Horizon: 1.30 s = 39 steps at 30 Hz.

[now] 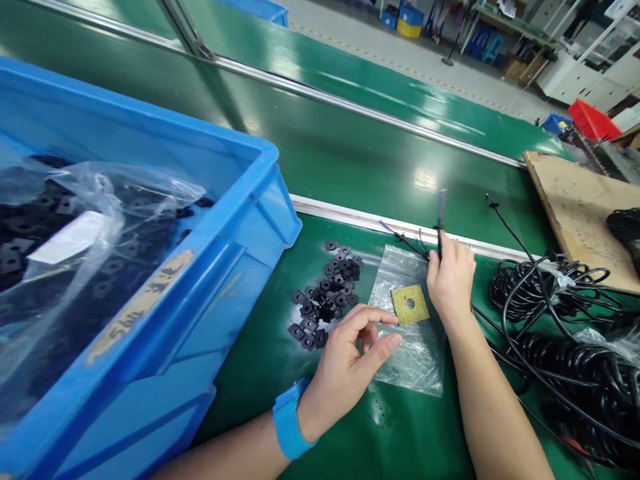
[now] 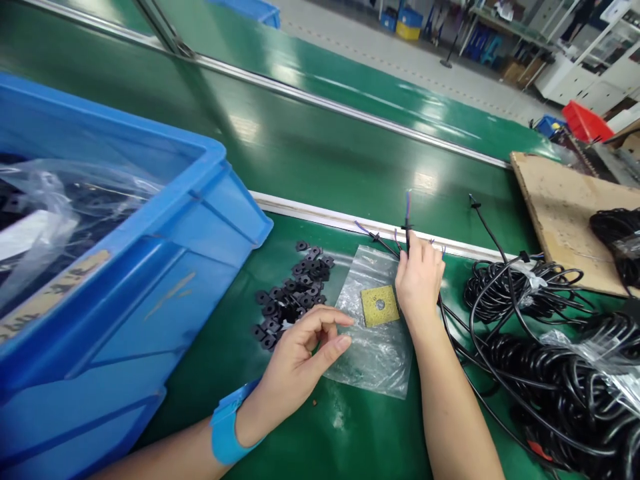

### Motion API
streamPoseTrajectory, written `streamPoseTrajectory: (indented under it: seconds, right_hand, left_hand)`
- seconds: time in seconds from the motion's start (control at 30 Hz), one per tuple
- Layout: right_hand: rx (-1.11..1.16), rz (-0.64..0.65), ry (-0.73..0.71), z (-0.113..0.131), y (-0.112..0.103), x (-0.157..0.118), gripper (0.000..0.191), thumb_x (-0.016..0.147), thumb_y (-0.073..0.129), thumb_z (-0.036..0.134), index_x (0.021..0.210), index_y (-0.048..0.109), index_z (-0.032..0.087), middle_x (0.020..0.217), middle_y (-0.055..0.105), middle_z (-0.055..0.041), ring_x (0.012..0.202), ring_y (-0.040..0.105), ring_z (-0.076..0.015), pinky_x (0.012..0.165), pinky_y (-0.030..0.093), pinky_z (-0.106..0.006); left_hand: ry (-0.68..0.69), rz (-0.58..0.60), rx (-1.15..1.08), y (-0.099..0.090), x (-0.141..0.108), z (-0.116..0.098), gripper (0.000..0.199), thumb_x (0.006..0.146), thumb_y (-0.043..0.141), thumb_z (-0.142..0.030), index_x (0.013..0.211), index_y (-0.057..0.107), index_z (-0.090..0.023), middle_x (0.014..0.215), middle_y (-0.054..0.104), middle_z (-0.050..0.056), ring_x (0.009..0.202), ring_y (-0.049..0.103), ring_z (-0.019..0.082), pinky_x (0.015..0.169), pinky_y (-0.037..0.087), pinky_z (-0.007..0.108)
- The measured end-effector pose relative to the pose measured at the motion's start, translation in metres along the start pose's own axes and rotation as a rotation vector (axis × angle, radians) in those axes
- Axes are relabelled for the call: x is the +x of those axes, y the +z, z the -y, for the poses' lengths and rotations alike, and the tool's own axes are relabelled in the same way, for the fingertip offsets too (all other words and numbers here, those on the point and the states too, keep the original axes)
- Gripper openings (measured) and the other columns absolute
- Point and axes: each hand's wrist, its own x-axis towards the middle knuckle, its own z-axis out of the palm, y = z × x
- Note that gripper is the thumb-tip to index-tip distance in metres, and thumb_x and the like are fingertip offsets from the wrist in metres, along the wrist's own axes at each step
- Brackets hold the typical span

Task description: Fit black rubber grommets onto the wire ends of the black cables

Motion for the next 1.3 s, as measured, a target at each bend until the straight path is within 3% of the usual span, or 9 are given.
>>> streamPoseTrajectory:
  seconds: [0.1, 0.23, 0.37, 0.53, 0.67, 0.87, 1.07, 1.3]
  right_hand:
    - [-0.186, 0.203, 0.006, -0.009, 0.009, 0.006, 0.036, 0.100, 0.045, 0.029, 0.125, 0.063, 0.011, 0.108, 0.067, -0.0196, 0.099, 0.059, -0.0344, 0.083, 0.042, -0.045]
    - [-0.120, 0.190, 0.069, -0.019, 0.008, 0.005, 0.030, 0.099, 0.051, 0.034, 0.110, 0.067, 0.011, 0.096, 0.071, -0.0164, 0.089, 0.061, -0.0302, 0.080, 0.040, -0.041]
    - [0.261, 0.163, 0.147, -0.027, -0.011, 0.004, 0.030, 0.095, 0.057, 0.047, 0.092, 0.068, 0.019, 0.082, 0.069, -0.0063, 0.077, 0.059, -0.0224, 0.076, 0.042, -0.035]
    - [0.806, 0.168, 0.204, -0.034, -0.030, 0.004, 0.030, 0.097, 0.057, 0.050, 0.101, 0.059, 0.020, 0.087, 0.068, -0.0029, 0.076, 0.063, -0.0166, 0.077, 0.049, -0.031]
    - [1.023, 0.168, 0.250, -0.036, -0.026, 0.004, 0.032, 0.096, 0.060, 0.051, 0.099, 0.057, 0.020, 0.072, 0.054, 0.0033, 0.059, 0.049, -0.0106, 0.058, 0.043, -0.025]
    - [1.024, 0.102, 0.283, -0.039, -0.018, 0.001, 0.033, 0.092, 0.065, 0.052, 0.094, 0.060, 0.020, 0.065, 0.044, 0.0055, 0.055, 0.038, -0.0098, 0.051, 0.032, -0.025]
    - [0.975, 0.028, 0.321, -0.045, -0.015, 0.001, 0.034, 0.089, 0.069, 0.053, 0.096, 0.064, 0.020, 0.066, 0.051, 0.0041, 0.054, 0.040, -0.0098, 0.052, 0.033, -0.026]
    - [0.980, 0.041, 0.313, -0.043, -0.015, 0.001, 0.036, 0.090, 0.067, 0.054, 0.098, 0.065, 0.019, 0.066, 0.050, 0.0042, 0.054, 0.040, -0.0102, 0.052, 0.032, -0.025]
  left_hand:
    - [-0.005, 0.004, -0.004, 0.000, 0.000, -0.001, 0.019, 0.095, 0.066, -0.041, 0.103, 0.072, -0.024, 0.080, 0.052, 0.000, 0.067, 0.052, 0.013, 0.062, 0.044, 0.027]
    - [-0.021, 0.015, -0.015, -0.001, -0.001, -0.001, 0.021, 0.095, 0.065, -0.042, 0.104, 0.072, -0.025, 0.081, 0.052, 0.001, 0.067, 0.052, 0.014, 0.063, 0.044, 0.028]
    - [-0.008, 0.017, -0.017, -0.001, -0.002, -0.001, 0.020, 0.095, 0.066, -0.043, 0.103, 0.072, -0.025, 0.082, 0.053, 0.001, 0.067, 0.053, 0.014, 0.061, 0.044, 0.028]
    - [-0.021, 0.027, 0.001, -0.001, -0.001, -0.001, 0.019, 0.096, 0.064, -0.043, 0.104, 0.072, -0.028, 0.082, 0.053, 0.001, 0.065, 0.052, 0.014, 0.060, 0.045, 0.029]
    - [-0.015, 0.014, 0.017, -0.002, -0.001, 0.000, 0.019, 0.095, 0.065, -0.043, 0.103, 0.072, -0.027, 0.082, 0.054, 0.002, 0.064, 0.053, 0.014, 0.058, 0.045, 0.028]
    - [-0.006, 0.018, 0.029, -0.001, -0.001, 0.001, 0.018, 0.095, 0.065, -0.043, 0.102, 0.072, -0.027, 0.083, 0.054, 0.001, 0.063, 0.053, 0.012, 0.058, 0.046, 0.026]
    - [-0.009, 0.019, 0.036, -0.001, 0.000, 0.002, 0.019, 0.095, 0.066, -0.043, 0.103, 0.072, -0.026, 0.084, 0.055, 0.001, 0.065, 0.054, 0.013, 0.059, 0.046, 0.026]
    - [-0.005, 0.022, 0.023, -0.001, 0.000, -0.001, 0.017, 0.095, 0.065, -0.041, 0.102, 0.072, -0.027, 0.083, 0.055, 0.001, 0.065, 0.054, 0.012, 0.059, 0.046, 0.026]
